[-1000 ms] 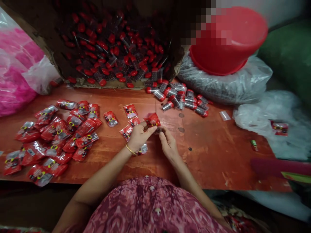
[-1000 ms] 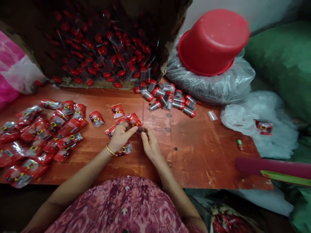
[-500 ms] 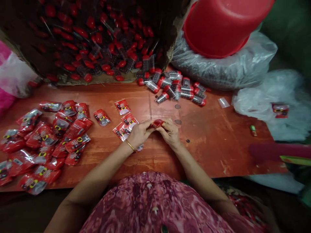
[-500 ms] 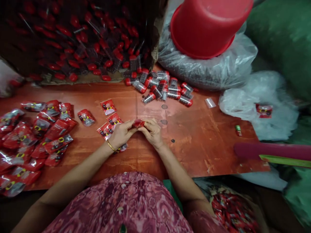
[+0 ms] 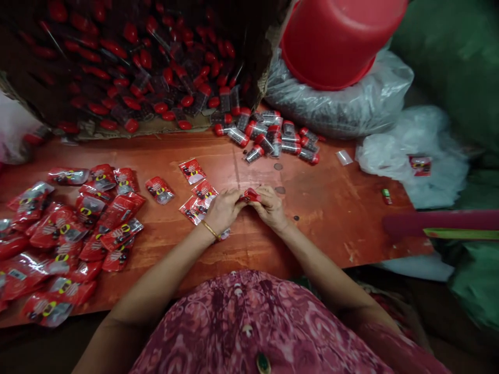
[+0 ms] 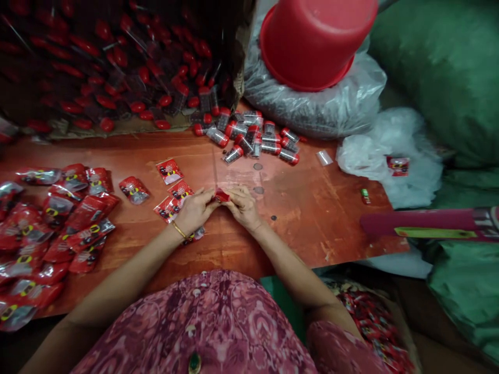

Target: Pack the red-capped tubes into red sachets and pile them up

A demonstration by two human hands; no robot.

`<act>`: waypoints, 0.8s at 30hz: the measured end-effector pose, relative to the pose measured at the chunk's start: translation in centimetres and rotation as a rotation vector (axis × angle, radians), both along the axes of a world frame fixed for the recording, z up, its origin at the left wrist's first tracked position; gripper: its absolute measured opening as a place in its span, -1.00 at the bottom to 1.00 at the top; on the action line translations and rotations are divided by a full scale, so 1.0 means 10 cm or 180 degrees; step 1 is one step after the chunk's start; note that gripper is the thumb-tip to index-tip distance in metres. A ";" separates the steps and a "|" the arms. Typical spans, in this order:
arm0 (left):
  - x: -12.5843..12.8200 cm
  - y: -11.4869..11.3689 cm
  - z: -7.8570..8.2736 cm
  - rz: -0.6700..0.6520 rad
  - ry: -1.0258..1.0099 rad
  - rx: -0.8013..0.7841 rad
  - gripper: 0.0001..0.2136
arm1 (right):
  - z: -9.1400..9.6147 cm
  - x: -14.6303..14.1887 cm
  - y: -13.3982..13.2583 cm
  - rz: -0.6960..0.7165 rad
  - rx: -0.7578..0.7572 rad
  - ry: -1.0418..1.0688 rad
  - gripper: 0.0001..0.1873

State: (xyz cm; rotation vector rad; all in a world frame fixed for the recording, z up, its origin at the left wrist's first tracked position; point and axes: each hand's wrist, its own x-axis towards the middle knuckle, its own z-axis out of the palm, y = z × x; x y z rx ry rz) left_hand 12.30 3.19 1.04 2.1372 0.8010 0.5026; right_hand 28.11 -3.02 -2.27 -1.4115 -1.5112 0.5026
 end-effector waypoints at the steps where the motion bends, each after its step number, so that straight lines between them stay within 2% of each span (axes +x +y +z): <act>1: 0.00 0.00 0.00 -0.0010 0.0054 0.0054 -0.87 | -0.01 0.00 -0.01 -0.0020 -0.0035 -0.0120 -0.67; 5: 0.00 0.05 -0.01 0.0045 0.0122 0.0054 -0.90 | -0.04 0.00 -0.03 -0.0074 -0.0104 -0.0584 -0.66; 10: -0.03 0.12 0.01 0.0285 -0.0151 -0.0511 -0.86 | -0.04 -0.06 0.02 -0.0016 0.0006 -0.0725 -0.68; 15: -0.09 0.04 0.10 0.0762 -0.0448 -0.0907 -0.78 | -0.05 -0.25 0.00 -0.0251 -0.0242 0.0112 -0.72; 18: -0.06 0.01 0.11 0.1210 -0.0862 -0.1214 -0.70 | -0.02 -0.37 -0.07 -0.0143 -0.0426 0.0654 -0.78; 22: 0.07 -0.05 0.03 0.1644 -0.1672 -0.1970 -0.61 | 0.10 -0.46 -0.22 -0.0143 -0.0449 0.0805 -0.81; 24: 0.14 -0.12 0.01 0.1783 -0.1909 -0.2026 -0.61 | 0.15 -0.49 -0.30 -0.0320 -0.0452 0.0673 -0.83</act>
